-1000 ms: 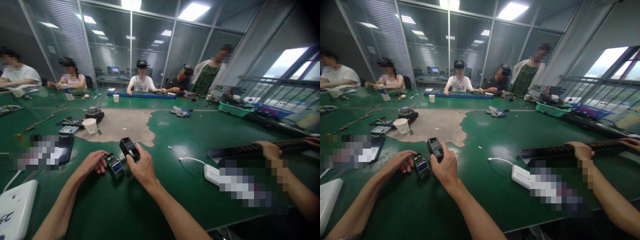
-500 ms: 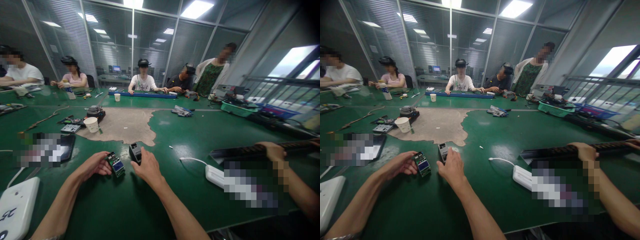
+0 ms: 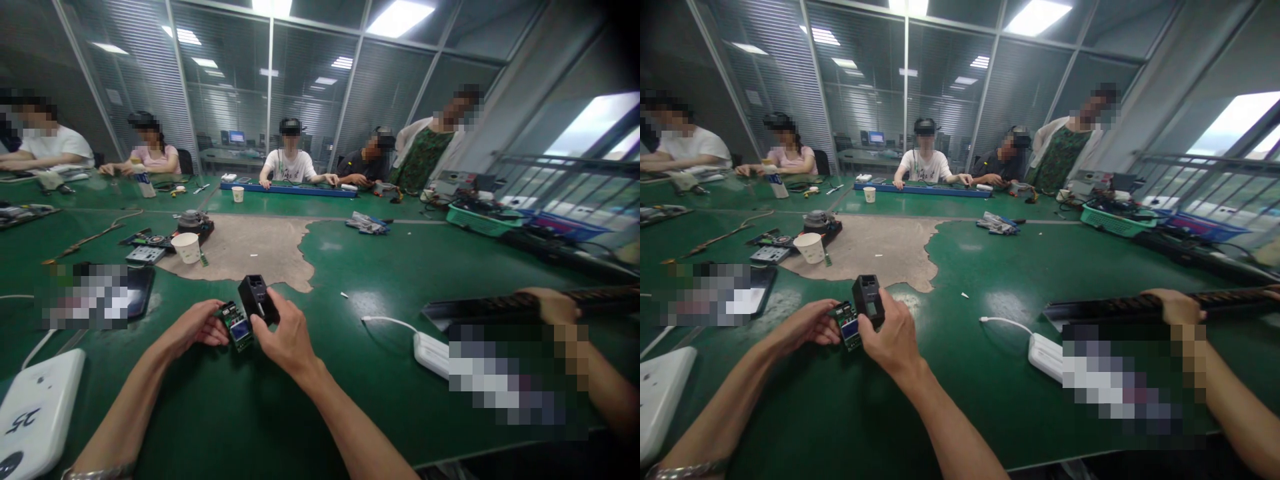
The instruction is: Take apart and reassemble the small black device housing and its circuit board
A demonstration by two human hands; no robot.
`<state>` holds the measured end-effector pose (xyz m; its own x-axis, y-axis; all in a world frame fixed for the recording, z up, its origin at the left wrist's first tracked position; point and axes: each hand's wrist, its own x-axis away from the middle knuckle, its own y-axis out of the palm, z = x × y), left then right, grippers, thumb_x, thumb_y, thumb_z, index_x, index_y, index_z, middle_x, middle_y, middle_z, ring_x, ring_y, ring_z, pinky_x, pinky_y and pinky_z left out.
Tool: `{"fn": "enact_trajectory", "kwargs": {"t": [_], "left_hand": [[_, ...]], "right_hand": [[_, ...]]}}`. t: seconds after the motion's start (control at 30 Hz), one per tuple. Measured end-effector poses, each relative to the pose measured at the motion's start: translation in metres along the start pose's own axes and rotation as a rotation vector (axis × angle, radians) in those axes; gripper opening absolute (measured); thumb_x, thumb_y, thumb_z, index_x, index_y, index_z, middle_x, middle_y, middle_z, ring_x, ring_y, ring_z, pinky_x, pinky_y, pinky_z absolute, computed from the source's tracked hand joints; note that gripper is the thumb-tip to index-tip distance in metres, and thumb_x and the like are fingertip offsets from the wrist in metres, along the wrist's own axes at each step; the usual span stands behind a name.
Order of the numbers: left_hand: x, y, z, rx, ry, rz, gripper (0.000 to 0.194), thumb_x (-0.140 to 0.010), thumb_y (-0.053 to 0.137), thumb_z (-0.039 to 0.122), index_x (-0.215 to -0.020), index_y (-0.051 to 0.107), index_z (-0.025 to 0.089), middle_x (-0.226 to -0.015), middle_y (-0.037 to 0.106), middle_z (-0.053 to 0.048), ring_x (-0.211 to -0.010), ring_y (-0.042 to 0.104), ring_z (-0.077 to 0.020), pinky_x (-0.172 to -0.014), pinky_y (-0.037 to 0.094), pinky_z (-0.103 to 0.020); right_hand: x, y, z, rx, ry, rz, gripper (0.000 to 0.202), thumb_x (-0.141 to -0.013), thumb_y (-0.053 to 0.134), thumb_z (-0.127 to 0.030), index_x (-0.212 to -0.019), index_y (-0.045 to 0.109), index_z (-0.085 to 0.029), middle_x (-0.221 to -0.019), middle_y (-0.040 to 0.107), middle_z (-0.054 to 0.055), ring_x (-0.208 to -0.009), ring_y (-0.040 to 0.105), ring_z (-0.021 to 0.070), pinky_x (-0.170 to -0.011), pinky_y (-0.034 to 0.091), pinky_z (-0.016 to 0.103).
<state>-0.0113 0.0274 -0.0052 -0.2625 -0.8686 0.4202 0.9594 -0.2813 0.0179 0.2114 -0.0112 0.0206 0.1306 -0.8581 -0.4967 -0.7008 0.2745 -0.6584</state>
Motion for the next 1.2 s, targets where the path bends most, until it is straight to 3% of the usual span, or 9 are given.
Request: {"fn": "enact_trajectory", "kwargs": {"t": [0.43, 0.7, 0.87, 1.2], "left_hand": [[0.0, -0.011, 0.001, -0.097, 0.064, 0.233, 0.06, -0.077, 0.048, 0.059, -0.116, 0.048, 0.014, -0.068, 0.069, -0.009, -0.057, 0.067, -0.0226, -0.052, 0.052, -0.03], [-0.004, -0.018, 0.0, -0.174, 0.139, 0.358, 0.062, -0.074, 0.047, 0.065, -0.107, 0.055, 0.013, -0.061, 0.066, -0.005, -0.049, 0.064, -0.0194, -0.043, 0.047, -0.026], [-0.005, -0.015, -0.001, -0.177, 0.162, 0.345, 0.06, -0.077, 0.044, 0.065, -0.106, 0.055, 0.014, -0.061, 0.065, -0.005, -0.048, 0.063, -0.0186, -0.041, 0.046, -0.025], [-0.009, -0.004, -0.003, -0.077, 0.193, 0.277, 0.057, -0.078, 0.048, 0.062, -0.111, 0.052, 0.015, -0.07, 0.066, -0.007, -0.056, 0.066, -0.0207, -0.052, 0.052, -0.03]], "right_hand": [[0.008, 0.02, -0.026, 0.075, -0.119, -0.118, 0.057, -0.082, 0.052, -0.042, -0.13, 0.044, -0.013, -0.102, 0.061, 0.013, -0.095, 0.054, 0.0256, -0.086, 0.041, 0.038], [0.018, 0.02, -0.023, 0.161, -0.093, -0.274, 0.061, -0.078, 0.058, -0.04, -0.131, 0.04, -0.016, -0.1, 0.06, 0.011, -0.094, 0.052, 0.0251, -0.082, 0.042, 0.037], [0.02, 0.025, -0.019, 0.154, -0.077, -0.292, 0.064, -0.079, 0.06, -0.037, -0.135, 0.035, -0.019, -0.103, 0.06, 0.01, -0.095, 0.052, 0.0246, -0.081, 0.042, 0.036], [0.01, 0.042, -0.01, 0.126, -0.083, -0.143, 0.06, -0.08, 0.058, -0.035, -0.133, 0.041, -0.012, -0.104, 0.061, 0.013, -0.094, 0.054, 0.0247, -0.085, 0.042, 0.037]]}}
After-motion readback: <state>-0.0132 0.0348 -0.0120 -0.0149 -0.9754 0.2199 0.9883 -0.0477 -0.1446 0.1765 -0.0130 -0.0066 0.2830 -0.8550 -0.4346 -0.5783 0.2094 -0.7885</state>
